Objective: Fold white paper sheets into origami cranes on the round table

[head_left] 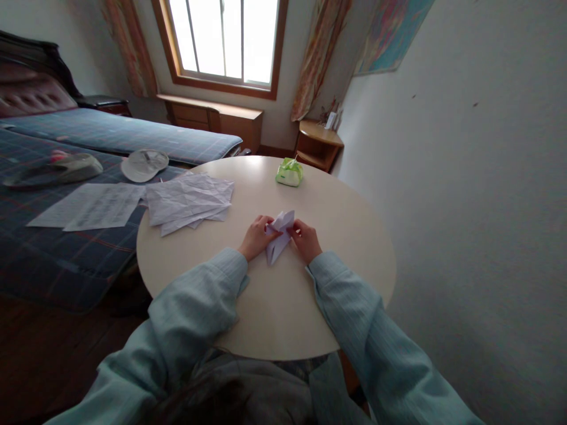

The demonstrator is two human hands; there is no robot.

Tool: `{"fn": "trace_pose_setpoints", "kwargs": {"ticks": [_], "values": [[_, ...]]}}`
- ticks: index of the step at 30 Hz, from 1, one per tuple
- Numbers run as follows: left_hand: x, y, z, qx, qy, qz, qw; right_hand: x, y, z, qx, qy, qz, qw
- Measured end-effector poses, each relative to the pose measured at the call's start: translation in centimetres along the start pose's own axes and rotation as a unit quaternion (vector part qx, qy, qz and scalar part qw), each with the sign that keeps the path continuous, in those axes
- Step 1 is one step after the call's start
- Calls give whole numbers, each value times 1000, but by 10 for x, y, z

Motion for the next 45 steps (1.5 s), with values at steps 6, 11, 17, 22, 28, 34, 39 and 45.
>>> {"fn": "trace_pose_setpoints", "kwargs": {"ticks": [6,11,17,22,28,34,39,45], "values": [[-1,-1,-4,15,-21,6,1000,1,0,0,0,-7,4,1000],[-1,-3,-2,0,-23,1,1000,2,0,-1,1,4,3,1000],[-2,-3,-2,-45,-28,-38,998,1,-3,-1,-53,52,35,997],[-2,-4,-3,-59,-47,-51,996,2,1,0,-37,48,0,998],[-2,-4,-1,-55,-40,-59,996,5,7,-4,43,-17,-37,998],[-1,-6,1,-58,-54,-52,995,6,9,-7,71,-67,-86,992],[-1,-7,0,-57,-68,-48,995,6,10,-10,52,-96,-111,988],[-1,-4,-1,-32,-54,-51,997,3,8,-3,19,-20,-53,998]]}}
Point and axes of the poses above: each hand's wrist, its own x-axis away from the middle knuckle, its own y-axis out of the palm, z = x × y, the point moved 3 cm from there along -x, towards the middle knuckle, and after that the axes turned 13 degrees about y, right-handed, at the moved point
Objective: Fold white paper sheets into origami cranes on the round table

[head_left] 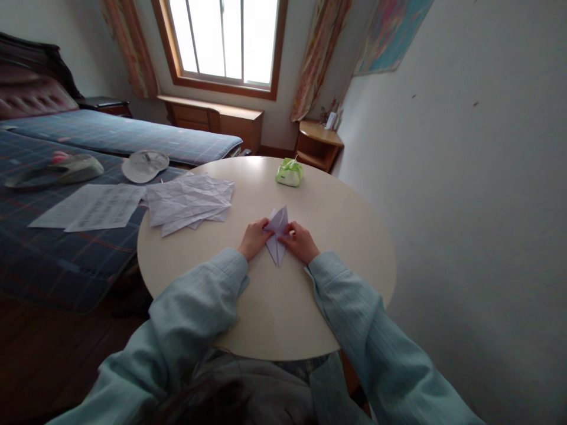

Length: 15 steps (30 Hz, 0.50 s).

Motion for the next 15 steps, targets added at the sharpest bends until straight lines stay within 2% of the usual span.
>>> {"fn": "trace_pose_setpoints", "kwargs": {"ticks": [6,10,15], "values": [[-2,1,-5,-32,-7,11,999,-3,-4,9,-34,88,47,994],[-2,2,-7,-4,-19,19,1000,-3,-6,8,-32,102,66,992],[0,4,-7,-8,14,36,999,-3,-5,7,-18,97,54,994]]}}
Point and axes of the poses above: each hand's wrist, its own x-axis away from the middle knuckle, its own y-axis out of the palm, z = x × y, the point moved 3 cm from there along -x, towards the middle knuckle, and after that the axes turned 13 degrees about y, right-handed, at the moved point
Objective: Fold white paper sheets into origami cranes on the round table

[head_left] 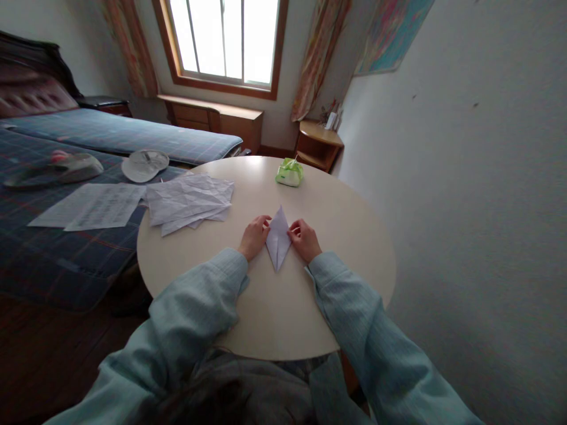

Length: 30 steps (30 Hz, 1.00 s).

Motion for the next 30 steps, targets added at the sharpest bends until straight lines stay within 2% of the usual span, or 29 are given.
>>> {"fn": "trace_pose_setpoints", "kwargs": {"ticks": [4,9,14,18,25,28,30], "values": [[1,1,0,-43,29,-3,999,0,-1,-1,43,-41,9,998],[1,3,3,-60,93,-51,993,1,0,-2,66,-95,-3,993],[2,4,8,-66,133,-79,986,0,1,-1,79,-96,-19,992],[2,6,9,-75,130,-94,984,1,2,-3,69,-114,-29,991],[3,5,10,-54,116,-78,989,2,6,-4,32,-149,-70,986],[3,4,11,-70,131,-78,986,3,6,-5,18,-158,-80,984],[2,5,12,-74,145,-100,981,4,7,-6,11,-167,-88,982]]}}
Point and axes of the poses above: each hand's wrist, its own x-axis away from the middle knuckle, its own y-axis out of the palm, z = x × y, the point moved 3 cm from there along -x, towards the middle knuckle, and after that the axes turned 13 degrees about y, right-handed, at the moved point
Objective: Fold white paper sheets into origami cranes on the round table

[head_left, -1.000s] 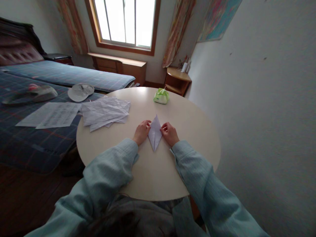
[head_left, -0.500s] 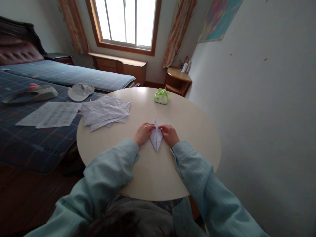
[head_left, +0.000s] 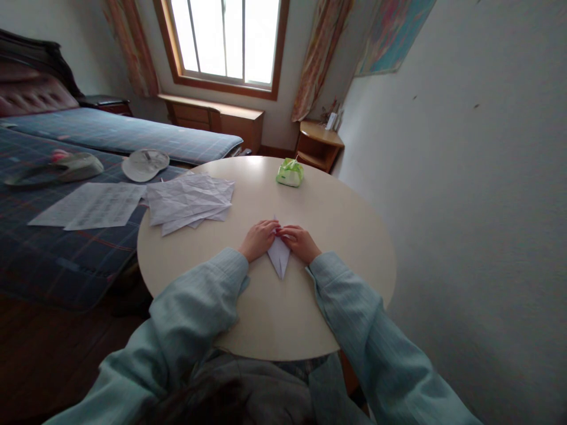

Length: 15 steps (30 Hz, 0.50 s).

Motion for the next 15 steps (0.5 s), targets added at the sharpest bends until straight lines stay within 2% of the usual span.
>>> {"fn": "trace_pose_setpoints", "kwargs": {"ticks": [3,8,12,15], "values": [[0,2,1,-1,-1,-52,999,1,0,-2,-12,-14,-7,1000],[1,5,0,-28,-55,-108,992,0,2,1,-9,-1,-14,1000],[2,5,-2,-65,-88,-124,986,1,3,1,-12,2,-20,1000],[3,4,-2,-79,-100,-112,985,2,3,-3,-13,-5,-23,1000]]}}
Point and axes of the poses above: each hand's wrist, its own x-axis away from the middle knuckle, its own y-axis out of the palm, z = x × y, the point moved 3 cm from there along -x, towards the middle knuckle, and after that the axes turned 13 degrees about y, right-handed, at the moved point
